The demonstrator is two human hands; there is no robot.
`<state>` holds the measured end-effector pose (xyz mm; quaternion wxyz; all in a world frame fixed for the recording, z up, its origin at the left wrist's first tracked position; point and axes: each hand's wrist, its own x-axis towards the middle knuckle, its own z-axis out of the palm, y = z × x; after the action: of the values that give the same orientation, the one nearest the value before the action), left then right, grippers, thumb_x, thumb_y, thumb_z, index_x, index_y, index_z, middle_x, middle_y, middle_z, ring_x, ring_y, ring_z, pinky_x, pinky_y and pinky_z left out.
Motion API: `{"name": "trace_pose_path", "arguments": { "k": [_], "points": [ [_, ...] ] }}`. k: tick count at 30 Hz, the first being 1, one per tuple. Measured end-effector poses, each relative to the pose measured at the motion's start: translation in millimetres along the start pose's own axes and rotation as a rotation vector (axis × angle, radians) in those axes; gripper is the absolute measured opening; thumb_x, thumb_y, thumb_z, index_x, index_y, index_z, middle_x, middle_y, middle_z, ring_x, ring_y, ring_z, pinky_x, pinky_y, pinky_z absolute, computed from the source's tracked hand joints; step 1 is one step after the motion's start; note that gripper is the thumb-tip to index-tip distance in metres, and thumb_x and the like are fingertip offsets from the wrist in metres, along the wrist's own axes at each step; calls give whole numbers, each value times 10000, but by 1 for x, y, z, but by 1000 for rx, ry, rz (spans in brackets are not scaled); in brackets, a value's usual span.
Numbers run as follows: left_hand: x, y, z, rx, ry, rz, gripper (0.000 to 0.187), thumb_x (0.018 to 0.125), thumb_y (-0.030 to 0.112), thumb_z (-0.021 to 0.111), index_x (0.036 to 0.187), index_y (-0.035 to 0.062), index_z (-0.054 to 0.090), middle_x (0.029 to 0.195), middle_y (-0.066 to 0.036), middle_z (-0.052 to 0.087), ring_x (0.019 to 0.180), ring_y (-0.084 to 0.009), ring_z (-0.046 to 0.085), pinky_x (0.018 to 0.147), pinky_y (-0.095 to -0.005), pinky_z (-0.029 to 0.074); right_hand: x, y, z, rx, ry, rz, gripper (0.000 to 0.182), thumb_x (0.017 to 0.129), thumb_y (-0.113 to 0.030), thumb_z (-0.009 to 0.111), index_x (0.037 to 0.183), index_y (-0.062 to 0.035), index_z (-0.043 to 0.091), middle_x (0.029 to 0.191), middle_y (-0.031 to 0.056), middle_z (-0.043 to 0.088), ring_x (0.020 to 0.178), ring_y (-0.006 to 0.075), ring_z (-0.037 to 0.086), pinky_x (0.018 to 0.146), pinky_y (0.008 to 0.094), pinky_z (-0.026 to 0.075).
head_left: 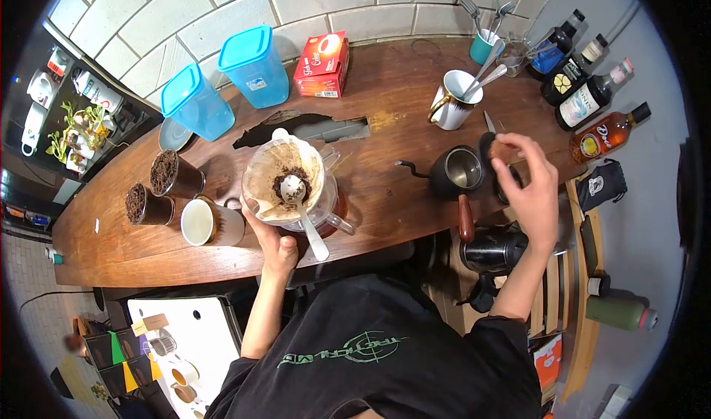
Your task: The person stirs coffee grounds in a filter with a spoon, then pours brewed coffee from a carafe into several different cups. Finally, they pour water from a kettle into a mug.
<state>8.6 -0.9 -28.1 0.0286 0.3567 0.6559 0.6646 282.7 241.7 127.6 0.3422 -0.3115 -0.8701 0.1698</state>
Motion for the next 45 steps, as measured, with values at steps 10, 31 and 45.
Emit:
{"name": "trace_pose_path", "arguments": {
  "k": [10,31,45],
  "points": [
    [6,0,0,3,0,88,1200,758,869,516,1475,-32,179,1408,-200,324,1329,-306,374,1108,-466,311,-2,-9,24,65,-163,-40,276,835,-37,700,1090,-5,598,1002,161,657,964,348,622,857,405,487],
    [4,-3,-2,-117,-129,76,1152,773,778,624,1468,-45,214,1448,-205,299,1362,-327,349,1132,-459,281,-29,-81,42,186,82,-133,119,894,-60,661,912,13,569,890,118,630,808,268,606,735,353,477],
    [16,12,-11,132,-179,191,721,770,335,756,1328,-35,488,1361,-247,496,1301,-443,436,1089,-516,336,-18,-142,100,551,-206,-317,343,767,-46,811,1078,-28,667,915,87,659,737,181,649,623,274,525]
  ]
}}
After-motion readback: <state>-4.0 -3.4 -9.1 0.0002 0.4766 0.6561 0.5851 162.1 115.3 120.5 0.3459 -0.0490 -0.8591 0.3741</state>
